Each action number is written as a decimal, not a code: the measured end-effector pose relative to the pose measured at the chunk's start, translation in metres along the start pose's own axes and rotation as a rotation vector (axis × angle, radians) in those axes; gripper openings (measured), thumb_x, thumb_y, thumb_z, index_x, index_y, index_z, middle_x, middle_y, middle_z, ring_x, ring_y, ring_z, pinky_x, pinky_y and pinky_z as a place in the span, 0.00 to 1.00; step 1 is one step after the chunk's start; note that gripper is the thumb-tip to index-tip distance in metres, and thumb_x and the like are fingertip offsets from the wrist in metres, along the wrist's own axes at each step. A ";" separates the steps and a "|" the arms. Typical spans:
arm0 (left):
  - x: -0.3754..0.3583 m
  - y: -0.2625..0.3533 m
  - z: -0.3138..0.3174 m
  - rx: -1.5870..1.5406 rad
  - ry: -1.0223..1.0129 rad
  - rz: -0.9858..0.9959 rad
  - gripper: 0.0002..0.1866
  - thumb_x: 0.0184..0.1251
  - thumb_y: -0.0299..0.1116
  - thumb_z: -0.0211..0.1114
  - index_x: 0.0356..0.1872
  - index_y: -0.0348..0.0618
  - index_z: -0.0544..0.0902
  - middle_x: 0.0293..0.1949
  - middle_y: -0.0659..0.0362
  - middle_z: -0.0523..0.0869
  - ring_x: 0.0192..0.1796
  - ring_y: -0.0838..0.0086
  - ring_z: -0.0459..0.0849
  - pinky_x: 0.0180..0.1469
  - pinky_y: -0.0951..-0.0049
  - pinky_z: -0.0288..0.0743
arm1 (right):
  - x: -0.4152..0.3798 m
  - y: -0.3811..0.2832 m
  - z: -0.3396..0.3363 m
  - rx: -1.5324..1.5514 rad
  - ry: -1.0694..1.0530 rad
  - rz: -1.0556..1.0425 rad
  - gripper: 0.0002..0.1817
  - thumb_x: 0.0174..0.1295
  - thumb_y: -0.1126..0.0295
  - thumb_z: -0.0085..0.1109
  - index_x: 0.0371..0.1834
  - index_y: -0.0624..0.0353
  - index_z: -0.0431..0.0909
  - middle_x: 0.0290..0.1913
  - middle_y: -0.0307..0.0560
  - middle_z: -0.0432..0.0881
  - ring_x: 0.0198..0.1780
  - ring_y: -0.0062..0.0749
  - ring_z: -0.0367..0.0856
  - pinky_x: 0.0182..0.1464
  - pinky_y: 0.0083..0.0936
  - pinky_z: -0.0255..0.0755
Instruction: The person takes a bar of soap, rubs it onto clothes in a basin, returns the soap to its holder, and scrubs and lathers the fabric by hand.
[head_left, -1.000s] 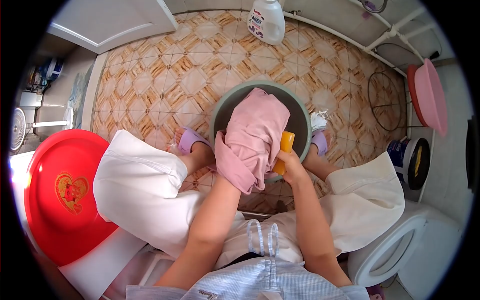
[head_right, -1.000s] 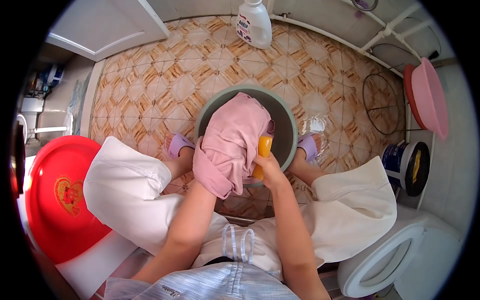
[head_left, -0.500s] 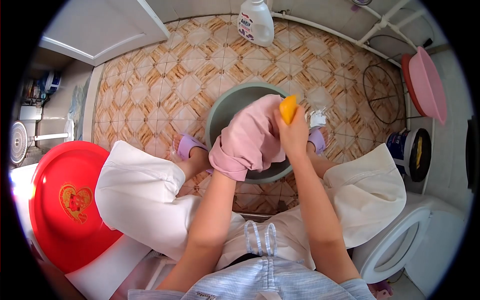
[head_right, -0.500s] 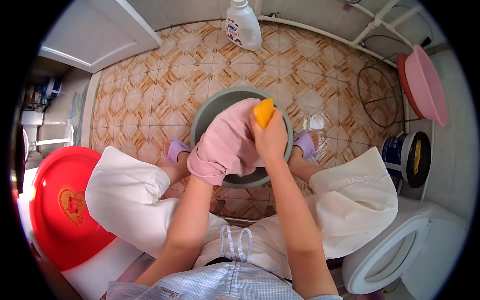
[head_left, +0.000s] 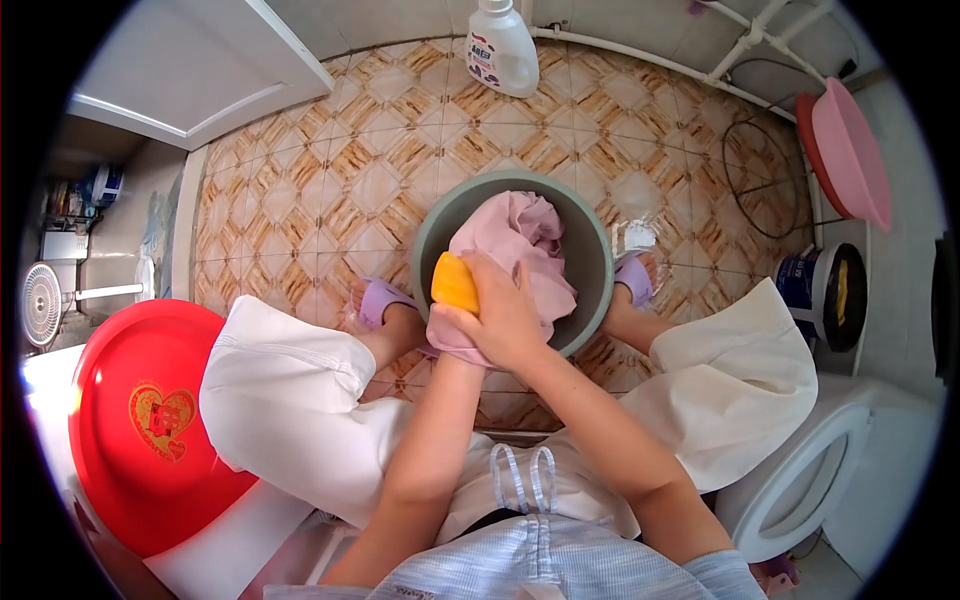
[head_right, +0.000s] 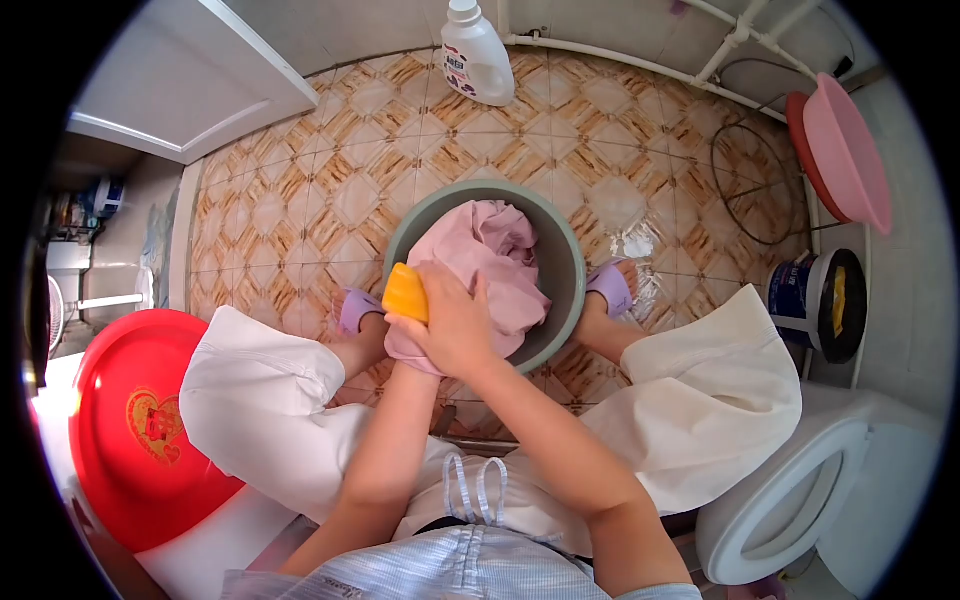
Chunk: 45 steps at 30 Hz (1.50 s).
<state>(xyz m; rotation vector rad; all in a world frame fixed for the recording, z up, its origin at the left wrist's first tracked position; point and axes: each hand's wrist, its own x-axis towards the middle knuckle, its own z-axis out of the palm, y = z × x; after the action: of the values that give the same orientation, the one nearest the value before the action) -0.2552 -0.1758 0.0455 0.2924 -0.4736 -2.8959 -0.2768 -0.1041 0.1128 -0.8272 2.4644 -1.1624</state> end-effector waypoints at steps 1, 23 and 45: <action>-0.001 -0.003 -0.001 -0.017 -0.004 0.001 0.39 0.61 0.58 0.54 0.67 0.43 0.62 0.67 0.56 0.66 0.69 0.65 0.64 0.68 0.62 0.59 | 0.008 0.007 0.000 -0.002 -0.021 0.062 0.44 0.54 0.41 0.58 0.65 0.63 0.61 0.66 0.57 0.66 0.68 0.47 0.63 0.69 0.58 0.41; -0.002 -0.001 0.003 0.100 0.051 0.073 0.38 0.60 0.48 0.62 0.67 0.36 0.61 0.64 0.55 0.70 0.66 0.67 0.69 0.64 0.66 0.65 | 0.009 0.005 0.013 0.044 0.132 -0.090 0.33 0.51 0.51 0.65 0.55 0.62 0.69 0.52 0.58 0.76 0.58 0.49 0.70 0.65 0.53 0.52; 0.004 0.047 -0.052 0.898 0.037 0.000 0.38 0.60 0.47 0.62 0.66 0.35 0.61 0.64 0.55 0.71 0.66 0.67 0.69 0.64 0.67 0.66 | -0.015 0.098 0.011 0.687 0.305 0.419 0.11 0.54 0.76 0.57 0.40 0.62 0.73 0.31 0.39 0.75 0.34 0.27 0.75 0.39 0.24 0.69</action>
<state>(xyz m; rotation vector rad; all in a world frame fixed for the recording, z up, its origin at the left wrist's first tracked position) -0.2400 -0.2352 0.0121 0.4526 -1.7284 -2.4697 -0.2963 -0.0521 0.0300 0.0601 2.0406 -1.8743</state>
